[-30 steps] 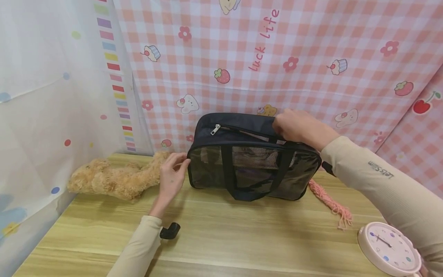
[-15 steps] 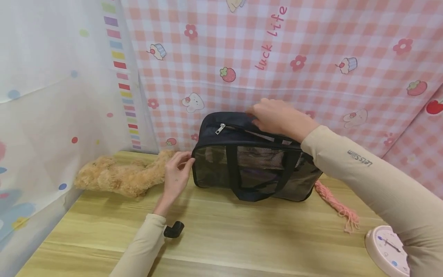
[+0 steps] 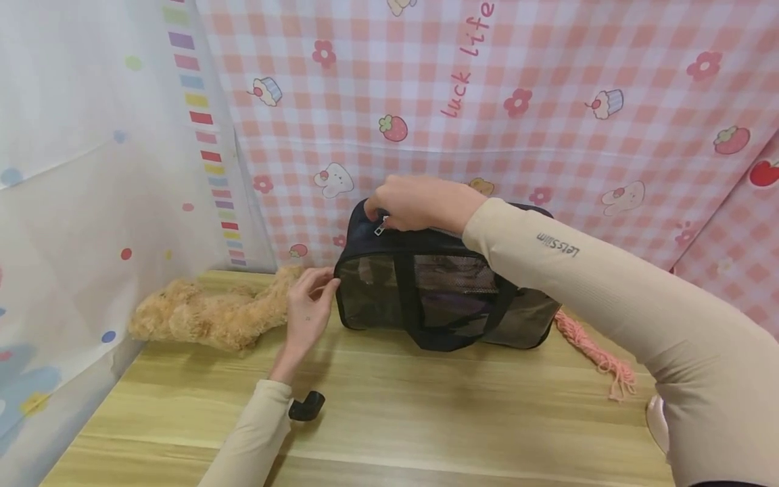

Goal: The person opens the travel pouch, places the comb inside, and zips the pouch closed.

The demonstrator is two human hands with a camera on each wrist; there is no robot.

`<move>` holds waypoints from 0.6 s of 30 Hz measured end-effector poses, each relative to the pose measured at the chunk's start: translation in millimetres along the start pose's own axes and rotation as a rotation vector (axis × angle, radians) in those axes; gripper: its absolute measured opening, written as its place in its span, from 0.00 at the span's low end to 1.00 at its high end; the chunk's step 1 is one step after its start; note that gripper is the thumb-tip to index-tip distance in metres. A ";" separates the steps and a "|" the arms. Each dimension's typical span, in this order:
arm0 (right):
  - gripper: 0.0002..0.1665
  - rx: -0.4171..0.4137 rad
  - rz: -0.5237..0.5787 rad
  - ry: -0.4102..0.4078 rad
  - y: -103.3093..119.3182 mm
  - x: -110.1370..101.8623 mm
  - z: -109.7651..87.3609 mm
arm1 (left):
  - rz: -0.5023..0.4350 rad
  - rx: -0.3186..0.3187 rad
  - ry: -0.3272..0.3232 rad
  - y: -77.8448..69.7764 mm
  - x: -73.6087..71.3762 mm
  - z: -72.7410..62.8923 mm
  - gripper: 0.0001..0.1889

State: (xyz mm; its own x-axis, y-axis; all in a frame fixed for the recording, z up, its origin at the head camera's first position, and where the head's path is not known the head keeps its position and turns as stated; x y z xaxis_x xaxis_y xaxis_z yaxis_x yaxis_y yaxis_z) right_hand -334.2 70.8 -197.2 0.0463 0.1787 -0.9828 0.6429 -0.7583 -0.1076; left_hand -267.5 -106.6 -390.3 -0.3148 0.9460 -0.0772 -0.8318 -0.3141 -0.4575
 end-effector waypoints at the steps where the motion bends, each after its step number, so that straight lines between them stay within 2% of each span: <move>1: 0.13 0.000 -0.011 0.018 2.2 -1.6 2.5 | -0.001 -0.002 -0.001 -0.3 -0.3 0.5 0.06; 8: 0.09 0.040 -0.102 0.115 11.3 -0.8 17.5 | 0.004 0.000 -0.003 -1.7 -1.6 -2.5 0.05; 13: 0.07 0.103 -0.110 0.166 14.2 1.0 24.2 | 0.003 0.010 -0.002 -1.2 -1.5 -1.9 0.06; 18: 0.02 0.108 -0.115 0.196 14.8 -2.4 28.1 | 0.006 0.010 -0.011 0.1 -1.3 1.5 0.06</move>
State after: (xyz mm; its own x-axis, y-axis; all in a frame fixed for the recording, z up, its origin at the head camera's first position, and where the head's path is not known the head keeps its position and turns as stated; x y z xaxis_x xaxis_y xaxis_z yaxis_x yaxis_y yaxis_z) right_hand -346.2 41.5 -200.6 0.1311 0.3779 -0.9165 0.5680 -0.7863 -0.2430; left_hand -267.9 -108.0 -388.9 -0.3251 0.9431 -0.0704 -0.8344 -0.3210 -0.4481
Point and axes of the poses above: each hand's wrist, its own z-axis towards the middle knuckle, its own x-axis out of the palm, y = z × x, the point moved 1 cm from there along z, towards the middle knuckle, and after that the axes turned 13 degrees about x, right-handed, at the moved point
